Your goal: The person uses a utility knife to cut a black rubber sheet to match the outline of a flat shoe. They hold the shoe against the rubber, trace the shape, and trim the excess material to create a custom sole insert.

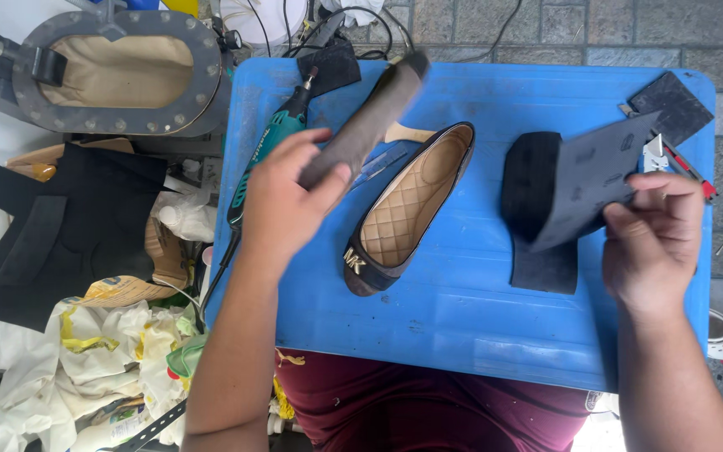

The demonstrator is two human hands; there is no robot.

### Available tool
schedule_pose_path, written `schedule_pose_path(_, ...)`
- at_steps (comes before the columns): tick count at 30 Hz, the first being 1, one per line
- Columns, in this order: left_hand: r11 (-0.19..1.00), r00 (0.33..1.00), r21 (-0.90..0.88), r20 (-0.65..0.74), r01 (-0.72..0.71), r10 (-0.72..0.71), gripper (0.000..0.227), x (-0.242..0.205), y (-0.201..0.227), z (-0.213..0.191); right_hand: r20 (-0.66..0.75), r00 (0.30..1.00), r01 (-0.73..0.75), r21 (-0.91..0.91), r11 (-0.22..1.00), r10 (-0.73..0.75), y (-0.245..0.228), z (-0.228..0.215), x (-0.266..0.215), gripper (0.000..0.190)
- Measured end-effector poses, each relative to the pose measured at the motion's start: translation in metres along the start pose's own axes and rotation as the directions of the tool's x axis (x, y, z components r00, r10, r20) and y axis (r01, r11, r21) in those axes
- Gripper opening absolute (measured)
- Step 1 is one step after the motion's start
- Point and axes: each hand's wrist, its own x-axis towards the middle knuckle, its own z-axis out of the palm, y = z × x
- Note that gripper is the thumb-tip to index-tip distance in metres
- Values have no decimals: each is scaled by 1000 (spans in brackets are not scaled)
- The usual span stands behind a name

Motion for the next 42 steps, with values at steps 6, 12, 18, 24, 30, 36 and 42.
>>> schedule_pose_path(6,200,809,-792,520,577,-275,30,32,-17,1,356,916,364,-537,761,-187,-55,36,22,83)
schedule_pose_path(12,11,659,-668,733,745,-169,30,25,-28,47,657,733,680,-707,194,-177,-95,78,49,87)
schedule_pose_path(18,93,634,-627,764,773,-119,30,18,-29,57,707,701,668,-696,263,92,-85,108,51,98)
schedule_pose_path(24,68,622,-620,768,782,-152,31,17,-33,59,736,672,693,-664,280,82,-75,112,59,100)
schedule_pose_path(30,148,642,-627,761,765,-93,34,16,-30,57,703,709,629,-664,405,52,-66,109,62,91)
schedule_pose_path(36,165,638,-618,758,769,-134,31,11,-40,65,747,664,731,-641,235,-31,-58,100,49,97)
schedule_pose_path(42,124,662,-651,743,749,-97,27,10,-42,64,367,874,486,-666,566,-318,-31,67,33,117)
